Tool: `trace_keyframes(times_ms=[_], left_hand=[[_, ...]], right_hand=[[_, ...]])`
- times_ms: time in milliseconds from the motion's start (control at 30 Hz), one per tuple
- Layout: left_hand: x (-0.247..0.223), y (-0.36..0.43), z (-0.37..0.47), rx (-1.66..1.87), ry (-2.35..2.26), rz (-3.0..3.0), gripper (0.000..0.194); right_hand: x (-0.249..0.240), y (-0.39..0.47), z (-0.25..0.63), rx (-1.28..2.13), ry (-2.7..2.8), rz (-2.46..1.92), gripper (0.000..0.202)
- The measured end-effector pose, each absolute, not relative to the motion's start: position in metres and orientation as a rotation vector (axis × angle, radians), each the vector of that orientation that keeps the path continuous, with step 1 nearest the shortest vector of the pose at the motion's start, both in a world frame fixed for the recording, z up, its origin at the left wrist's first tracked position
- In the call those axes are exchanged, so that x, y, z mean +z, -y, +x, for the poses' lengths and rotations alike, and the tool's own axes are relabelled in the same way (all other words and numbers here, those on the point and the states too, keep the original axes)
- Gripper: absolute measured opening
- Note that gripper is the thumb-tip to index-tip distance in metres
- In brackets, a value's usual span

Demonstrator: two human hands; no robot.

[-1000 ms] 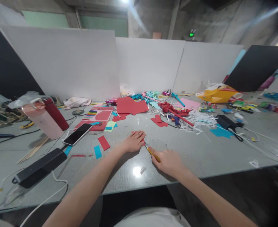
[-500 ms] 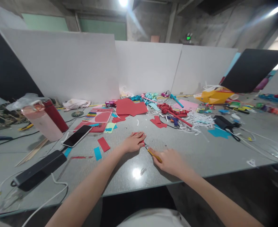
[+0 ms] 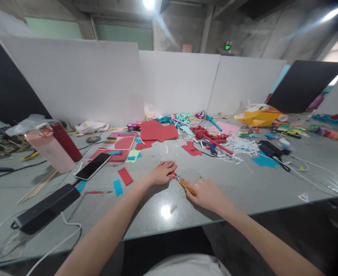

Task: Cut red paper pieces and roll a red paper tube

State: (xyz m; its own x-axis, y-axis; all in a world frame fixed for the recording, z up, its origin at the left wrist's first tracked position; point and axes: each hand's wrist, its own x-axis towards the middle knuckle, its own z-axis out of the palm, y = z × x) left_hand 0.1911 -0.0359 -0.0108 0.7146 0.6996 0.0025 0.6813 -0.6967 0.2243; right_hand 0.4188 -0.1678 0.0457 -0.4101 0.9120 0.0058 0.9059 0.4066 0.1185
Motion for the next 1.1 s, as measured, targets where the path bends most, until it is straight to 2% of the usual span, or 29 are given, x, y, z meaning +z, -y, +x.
trace_keyframes(times_ms=[867, 1100], left_hand=[[-0.001, 0.040, 0.193, 0.104, -1.113, 2.666, 0.064], [-0.011, 0.046, 0.203, 0.255, -1.238, 2.688, 0.056]], right_hand=[[0.049, 0.143, 0.438, 0.209, -2.657, 1.541, 0.052], [0.038, 0.149, 0.437, 0.252, -2.670, 1.521, 0.053]])
